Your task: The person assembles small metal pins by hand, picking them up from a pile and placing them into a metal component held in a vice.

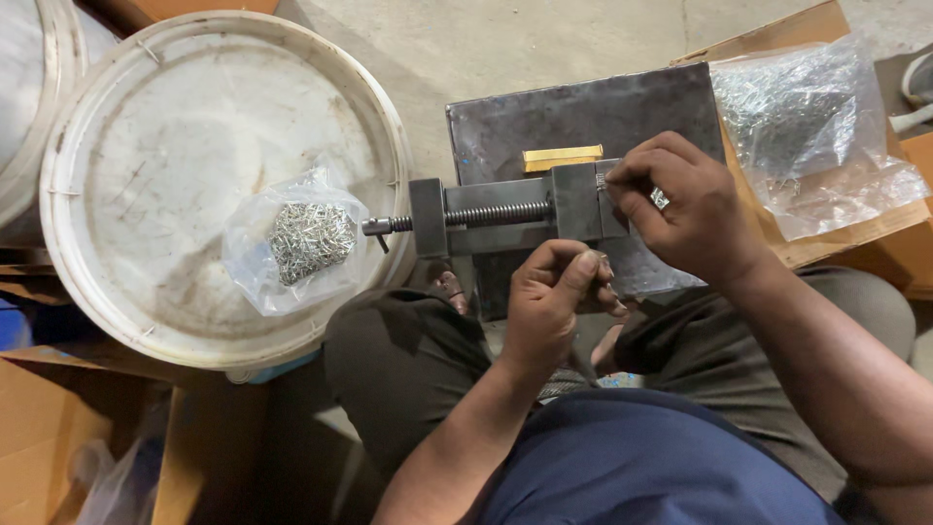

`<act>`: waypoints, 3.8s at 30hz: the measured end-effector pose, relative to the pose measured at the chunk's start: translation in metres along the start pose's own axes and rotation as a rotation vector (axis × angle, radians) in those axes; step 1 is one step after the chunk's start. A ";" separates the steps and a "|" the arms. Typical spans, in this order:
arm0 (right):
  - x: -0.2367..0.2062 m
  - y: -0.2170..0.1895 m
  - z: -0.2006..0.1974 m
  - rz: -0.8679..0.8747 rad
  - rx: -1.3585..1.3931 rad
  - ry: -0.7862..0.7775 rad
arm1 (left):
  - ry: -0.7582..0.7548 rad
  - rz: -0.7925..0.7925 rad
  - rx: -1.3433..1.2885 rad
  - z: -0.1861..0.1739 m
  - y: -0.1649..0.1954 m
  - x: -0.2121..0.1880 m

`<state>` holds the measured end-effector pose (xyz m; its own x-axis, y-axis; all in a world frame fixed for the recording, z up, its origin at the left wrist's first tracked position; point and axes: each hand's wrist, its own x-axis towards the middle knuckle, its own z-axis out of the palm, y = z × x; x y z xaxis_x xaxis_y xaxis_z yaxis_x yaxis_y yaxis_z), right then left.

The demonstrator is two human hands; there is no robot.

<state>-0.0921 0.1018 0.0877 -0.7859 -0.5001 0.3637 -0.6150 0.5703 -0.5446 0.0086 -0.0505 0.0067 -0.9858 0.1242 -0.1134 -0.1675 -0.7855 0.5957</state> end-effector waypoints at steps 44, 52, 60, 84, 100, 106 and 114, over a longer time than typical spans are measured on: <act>0.003 0.004 0.026 0.068 0.090 0.041 | -0.068 0.033 0.089 -0.021 0.004 -0.004; 0.006 -0.001 0.030 0.032 0.037 0.043 | -0.054 0.014 0.088 -0.024 0.009 -0.005; 0.003 -0.006 0.031 -0.059 -0.137 -0.024 | -0.059 0.013 0.024 -0.029 0.011 -0.007; -0.075 -0.022 0.033 0.488 1.116 -0.042 | -0.132 -0.108 0.031 -0.031 0.009 -0.017; -0.011 -0.029 0.007 0.203 0.063 0.005 | -0.024 -0.005 0.028 -0.032 0.016 -0.012; 0.017 -0.033 0.016 -0.072 -0.193 0.017 | -0.013 -0.011 0.044 -0.034 0.017 -0.011; 0.022 -0.026 0.027 -0.116 -0.171 0.003 | 0.009 -0.046 0.064 -0.038 0.023 -0.011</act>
<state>-0.0911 0.0583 0.0893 -0.7090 -0.5671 0.4192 -0.7034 0.6111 -0.3629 0.0163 -0.0931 -0.0088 -0.9768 0.1538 -0.1492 -0.2140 -0.7388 0.6391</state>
